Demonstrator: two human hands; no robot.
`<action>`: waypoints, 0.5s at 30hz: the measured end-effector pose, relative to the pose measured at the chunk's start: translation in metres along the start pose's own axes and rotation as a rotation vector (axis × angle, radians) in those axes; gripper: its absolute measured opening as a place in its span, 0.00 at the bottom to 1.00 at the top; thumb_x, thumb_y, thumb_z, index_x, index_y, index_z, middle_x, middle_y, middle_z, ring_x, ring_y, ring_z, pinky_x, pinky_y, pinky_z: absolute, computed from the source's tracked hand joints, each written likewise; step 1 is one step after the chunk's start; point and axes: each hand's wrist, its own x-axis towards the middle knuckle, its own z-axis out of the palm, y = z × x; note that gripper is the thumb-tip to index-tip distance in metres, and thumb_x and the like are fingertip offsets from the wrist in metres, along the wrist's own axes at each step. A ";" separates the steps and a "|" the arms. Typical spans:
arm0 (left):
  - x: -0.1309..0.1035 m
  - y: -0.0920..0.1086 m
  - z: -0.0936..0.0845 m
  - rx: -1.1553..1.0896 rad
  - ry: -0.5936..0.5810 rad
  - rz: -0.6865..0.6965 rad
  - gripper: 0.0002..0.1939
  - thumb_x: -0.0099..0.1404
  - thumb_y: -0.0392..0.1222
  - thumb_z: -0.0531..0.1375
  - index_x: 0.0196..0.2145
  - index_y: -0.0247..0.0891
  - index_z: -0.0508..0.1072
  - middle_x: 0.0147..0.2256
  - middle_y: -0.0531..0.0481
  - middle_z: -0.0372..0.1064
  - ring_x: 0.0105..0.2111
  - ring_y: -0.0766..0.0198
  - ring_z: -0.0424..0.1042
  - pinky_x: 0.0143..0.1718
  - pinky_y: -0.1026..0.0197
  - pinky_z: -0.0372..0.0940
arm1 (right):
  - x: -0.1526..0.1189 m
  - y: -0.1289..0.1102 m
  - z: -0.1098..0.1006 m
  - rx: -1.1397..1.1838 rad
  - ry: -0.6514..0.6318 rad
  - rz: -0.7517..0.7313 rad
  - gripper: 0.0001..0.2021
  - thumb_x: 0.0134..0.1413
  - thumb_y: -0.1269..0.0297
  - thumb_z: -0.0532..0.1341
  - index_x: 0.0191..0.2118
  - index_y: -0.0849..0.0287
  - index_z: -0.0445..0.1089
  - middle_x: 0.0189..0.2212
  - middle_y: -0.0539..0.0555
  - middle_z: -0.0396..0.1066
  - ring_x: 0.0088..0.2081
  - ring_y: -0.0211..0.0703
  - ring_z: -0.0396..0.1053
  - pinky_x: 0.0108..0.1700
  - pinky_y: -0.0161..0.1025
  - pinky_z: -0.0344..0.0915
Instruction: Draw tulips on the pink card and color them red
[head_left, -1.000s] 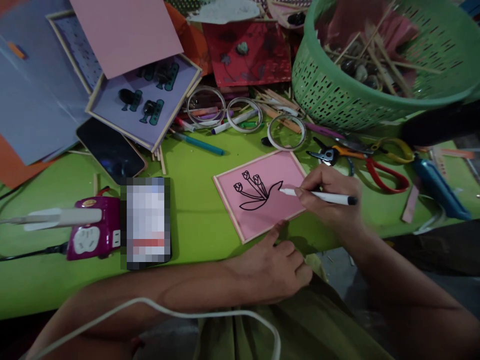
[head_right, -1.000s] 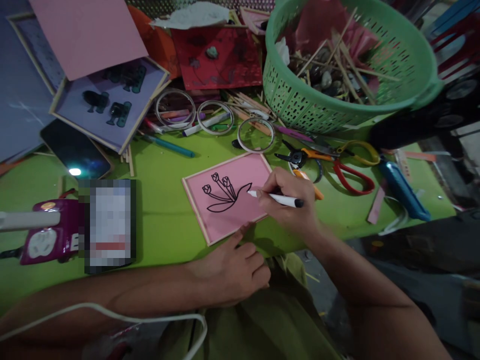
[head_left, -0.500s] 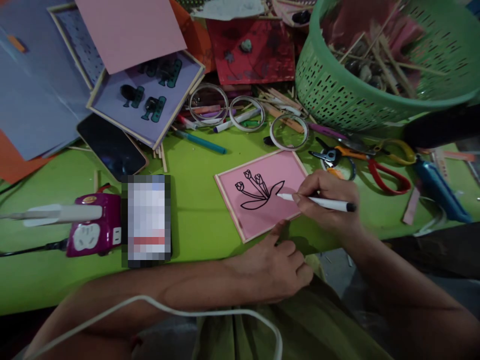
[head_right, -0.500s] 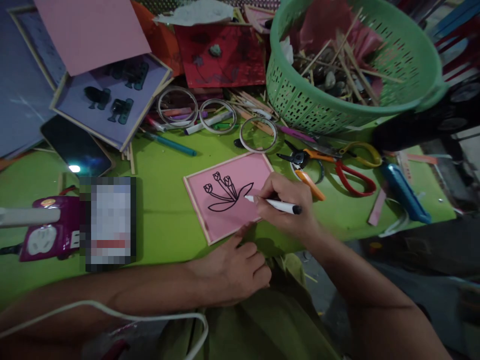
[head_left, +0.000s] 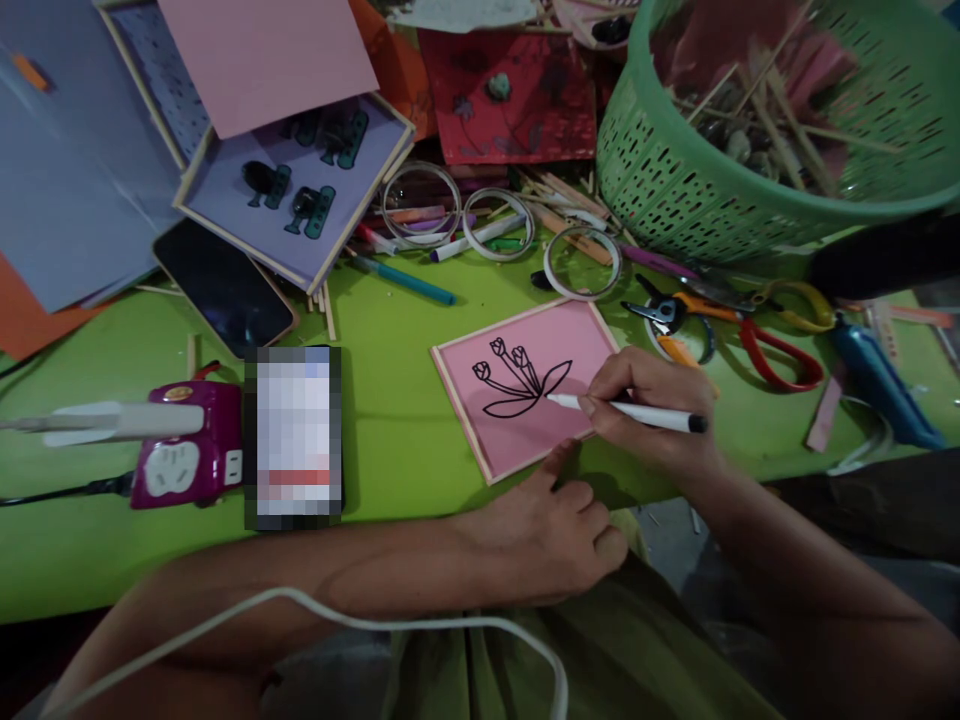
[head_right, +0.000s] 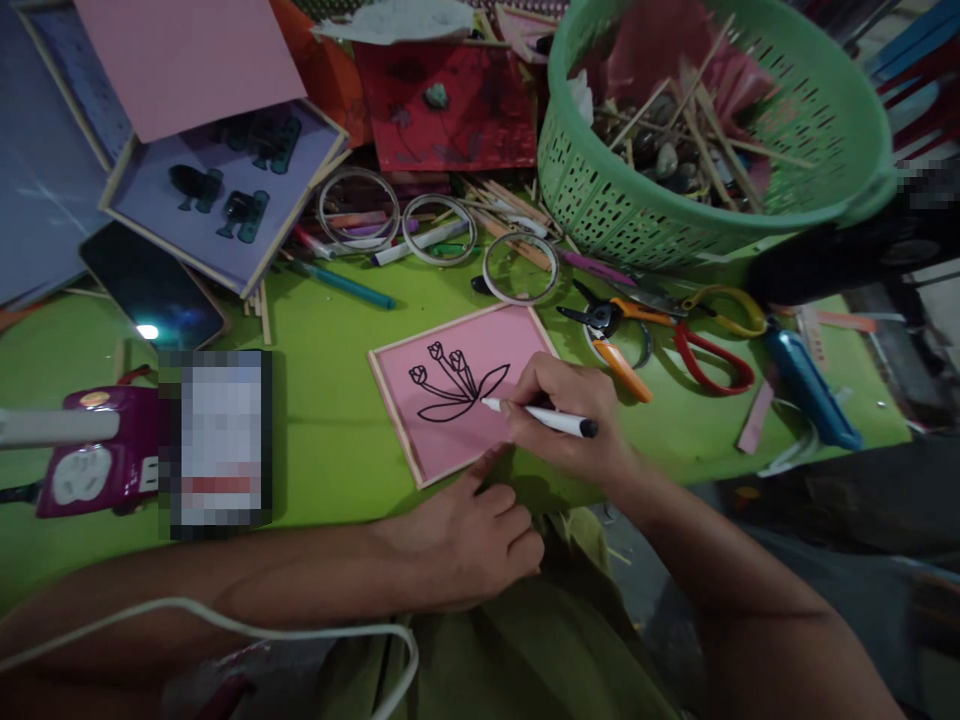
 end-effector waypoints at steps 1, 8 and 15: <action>0.000 0.000 0.000 -0.002 -0.002 -0.001 0.07 0.74 0.38 0.63 0.35 0.40 0.76 0.27 0.55 0.71 0.28 0.63 0.67 0.62 0.40 0.66 | 0.000 0.000 0.000 0.001 -0.005 0.002 0.11 0.52 0.70 0.66 0.26 0.50 0.65 0.19 0.48 0.70 0.20 0.42 0.65 0.21 0.42 0.57; -0.001 0.001 0.001 -0.003 -0.005 0.004 0.07 0.74 0.38 0.63 0.35 0.40 0.76 0.27 0.55 0.70 0.28 0.62 0.67 0.64 0.37 0.65 | 0.002 0.000 0.002 0.023 -0.005 -0.045 0.08 0.53 0.68 0.65 0.27 0.52 0.66 0.19 0.46 0.70 0.20 0.38 0.65 0.22 0.38 0.58; 0.000 0.000 0.000 0.000 0.023 0.003 0.08 0.74 0.38 0.62 0.35 0.39 0.76 0.26 0.55 0.70 0.28 0.62 0.67 0.61 0.39 0.66 | 0.001 0.002 0.002 0.046 -0.019 -0.078 0.09 0.54 0.70 0.66 0.28 0.53 0.67 0.20 0.46 0.70 0.20 0.37 0.66 0.22 0.37 0.58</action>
